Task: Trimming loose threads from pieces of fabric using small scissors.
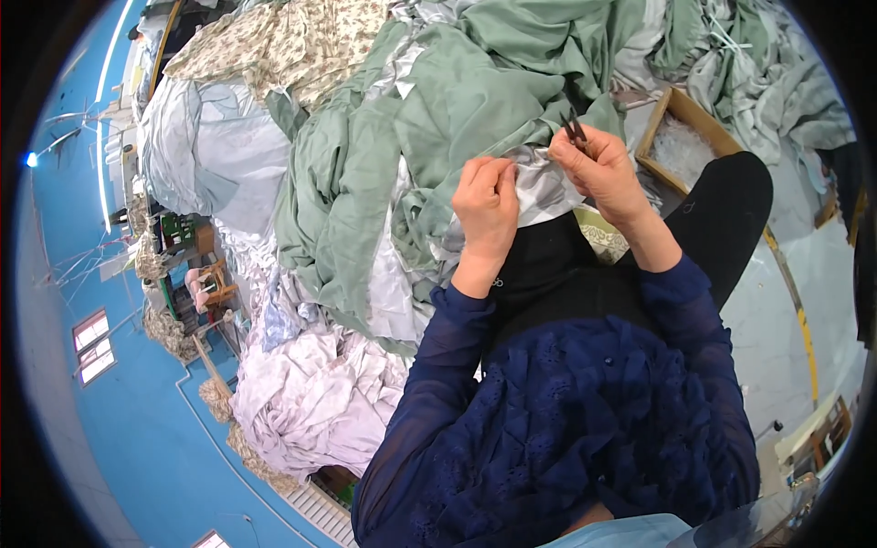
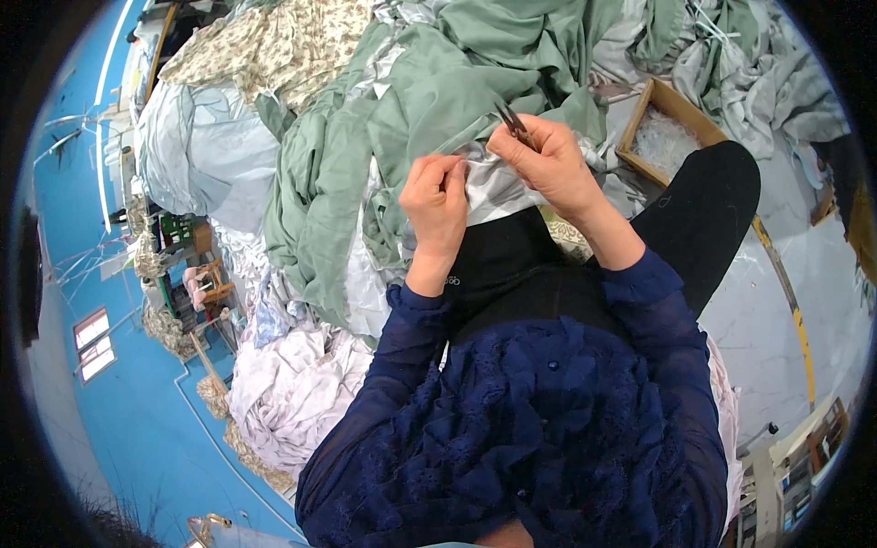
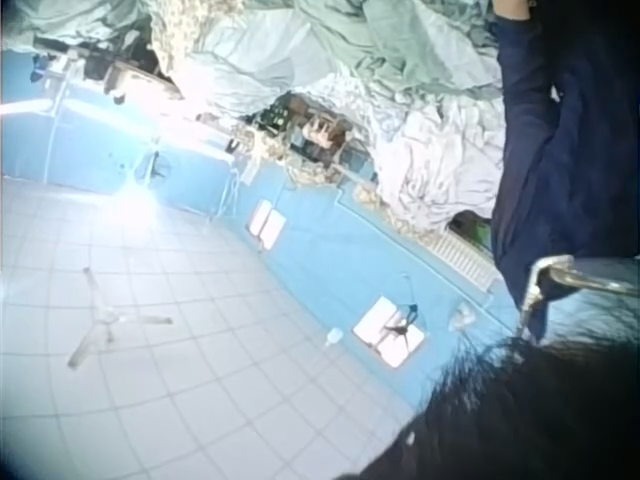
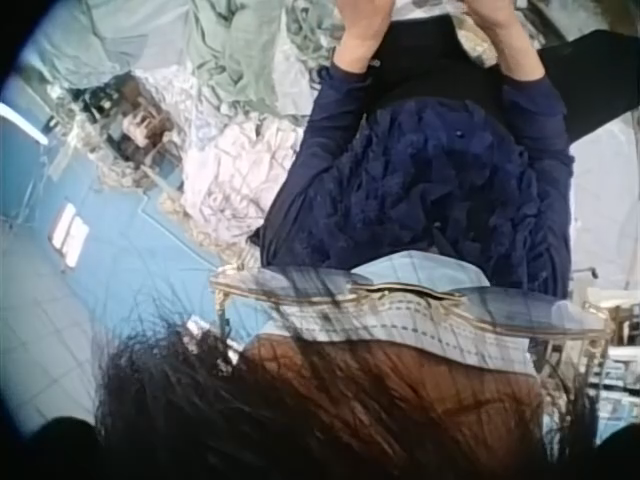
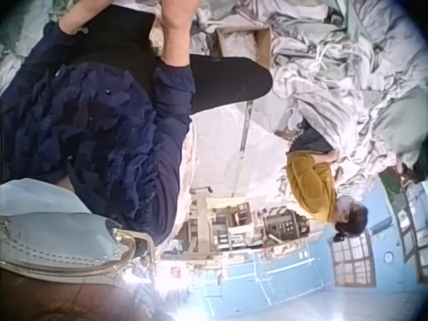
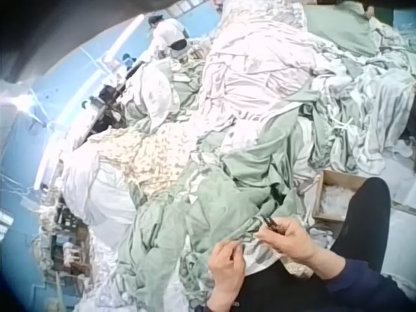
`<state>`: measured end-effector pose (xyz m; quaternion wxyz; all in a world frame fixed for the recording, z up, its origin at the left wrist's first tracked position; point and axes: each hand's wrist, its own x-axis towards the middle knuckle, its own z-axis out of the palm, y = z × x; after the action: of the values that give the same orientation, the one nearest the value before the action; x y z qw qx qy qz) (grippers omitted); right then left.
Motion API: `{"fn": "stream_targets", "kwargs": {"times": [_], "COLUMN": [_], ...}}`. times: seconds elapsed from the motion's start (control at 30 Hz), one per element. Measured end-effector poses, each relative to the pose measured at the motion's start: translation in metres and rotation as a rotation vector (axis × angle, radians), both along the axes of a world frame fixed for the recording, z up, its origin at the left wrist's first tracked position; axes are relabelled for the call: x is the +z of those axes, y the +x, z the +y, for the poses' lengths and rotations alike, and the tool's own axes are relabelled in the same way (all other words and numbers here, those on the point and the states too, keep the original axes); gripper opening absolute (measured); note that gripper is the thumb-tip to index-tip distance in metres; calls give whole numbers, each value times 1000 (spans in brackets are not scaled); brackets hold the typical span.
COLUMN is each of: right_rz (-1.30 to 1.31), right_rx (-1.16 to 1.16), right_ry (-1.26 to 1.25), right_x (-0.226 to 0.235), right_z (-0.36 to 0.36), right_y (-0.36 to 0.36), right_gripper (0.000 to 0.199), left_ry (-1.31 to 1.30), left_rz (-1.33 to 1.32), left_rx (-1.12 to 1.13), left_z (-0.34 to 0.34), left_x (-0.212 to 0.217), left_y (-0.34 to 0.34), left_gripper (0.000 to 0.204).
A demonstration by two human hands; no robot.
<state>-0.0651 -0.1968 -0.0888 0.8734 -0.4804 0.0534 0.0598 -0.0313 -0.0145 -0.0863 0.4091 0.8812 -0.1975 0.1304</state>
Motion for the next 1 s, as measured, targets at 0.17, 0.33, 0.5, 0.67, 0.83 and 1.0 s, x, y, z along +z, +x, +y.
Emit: {"fn": "stream_targets", "kwargs": {"times": [0.17, 0.33, 0.5, 0.67, 0.83, 1.0], "right_rz": [-173, -316, -455, -485, -498, -487], "right_rx": [-41, -120, -157, -161, -200, -193], "right_ry": [-486, -981, -1180, -1326, -1339, -1341], "right_x": [-10, 4, 7, 12, 9, 6], "right_z": [8, 18, 25, 36, 39, 40], "right_y": [-7, -17, -17, -17, -15, -13], "right_gripper": [24, 25, 30, 32, 30, 28], "left_ry": [-236, -362, -450, -411, -398, -402], "left_rz": [216, 333, 324, 245, 202, 200], "left_rx": [57, 93, 135, 128, 121, 107], "left_z": [3, 11, 11, 13, 13, 14], "left_x": [0, -3, -5, -10, -13, -14], "left_y": [-6, -11, -15, -16, -16, -17], "left_gripper": [4, 8, 8, 9, 10, 11]}}
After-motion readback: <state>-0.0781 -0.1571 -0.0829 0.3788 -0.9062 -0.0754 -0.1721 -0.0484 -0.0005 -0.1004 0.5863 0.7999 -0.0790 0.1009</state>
